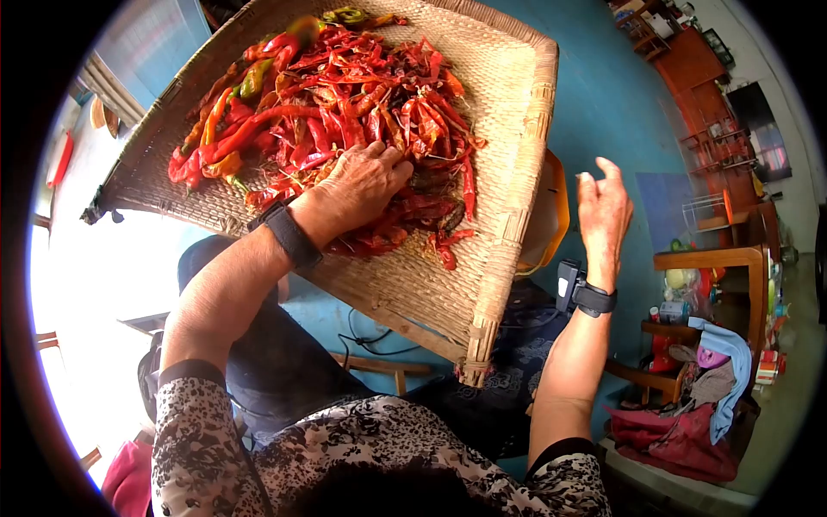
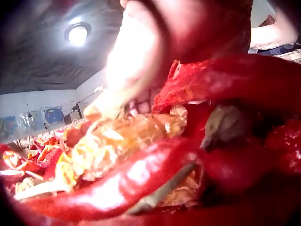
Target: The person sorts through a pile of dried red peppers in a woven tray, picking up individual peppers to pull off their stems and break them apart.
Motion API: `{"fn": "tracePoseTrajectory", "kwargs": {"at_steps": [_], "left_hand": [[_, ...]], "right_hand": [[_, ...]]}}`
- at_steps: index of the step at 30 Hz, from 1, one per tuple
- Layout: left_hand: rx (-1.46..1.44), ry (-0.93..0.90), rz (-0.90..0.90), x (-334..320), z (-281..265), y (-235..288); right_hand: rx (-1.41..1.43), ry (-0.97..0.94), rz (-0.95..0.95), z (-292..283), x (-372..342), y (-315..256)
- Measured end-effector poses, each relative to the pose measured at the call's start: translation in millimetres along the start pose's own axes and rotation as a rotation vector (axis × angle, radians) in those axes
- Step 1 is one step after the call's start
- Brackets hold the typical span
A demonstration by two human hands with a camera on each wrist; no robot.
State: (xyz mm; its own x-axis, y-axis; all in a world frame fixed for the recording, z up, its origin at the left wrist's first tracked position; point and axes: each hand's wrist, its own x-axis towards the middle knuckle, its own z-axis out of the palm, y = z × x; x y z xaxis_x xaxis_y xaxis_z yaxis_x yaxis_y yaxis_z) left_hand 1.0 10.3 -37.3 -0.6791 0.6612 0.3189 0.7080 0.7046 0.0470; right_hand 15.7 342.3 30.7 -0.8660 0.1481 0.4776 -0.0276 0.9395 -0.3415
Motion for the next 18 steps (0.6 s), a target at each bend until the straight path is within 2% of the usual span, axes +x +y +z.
{"fn": "tracePoseTrajectory", "kwargs": {"at_steps": [5,9,12,16,18], "left_hand": [[0.096,-0.014,0.042,0.7,1.1,3.0],[0.054,-0.147,0.043,1.6,-7.7,1.4],[-0.138,0.121,0.09,4.7,-12.7,6.0],[-0.31,0.248,0.135,7.6,-27.2,14.0],[-0.311,0.247,0.153,7.3,-26.5,15.5]], "right_hand": [[0.245,-0.191,-0.262,13.6,-8.7,-35.7],[0.351,-0.238,-0.29,24.2,-10.5,-65.6],[0.446,-0.323,-0.32,32.9,-16.1,-83.7],[0.52,-0.566,-0.288,44.1,-19.0,-95.3],[0.55,-0.597,-0.309,43.9,-19.1,-101.0]]}}
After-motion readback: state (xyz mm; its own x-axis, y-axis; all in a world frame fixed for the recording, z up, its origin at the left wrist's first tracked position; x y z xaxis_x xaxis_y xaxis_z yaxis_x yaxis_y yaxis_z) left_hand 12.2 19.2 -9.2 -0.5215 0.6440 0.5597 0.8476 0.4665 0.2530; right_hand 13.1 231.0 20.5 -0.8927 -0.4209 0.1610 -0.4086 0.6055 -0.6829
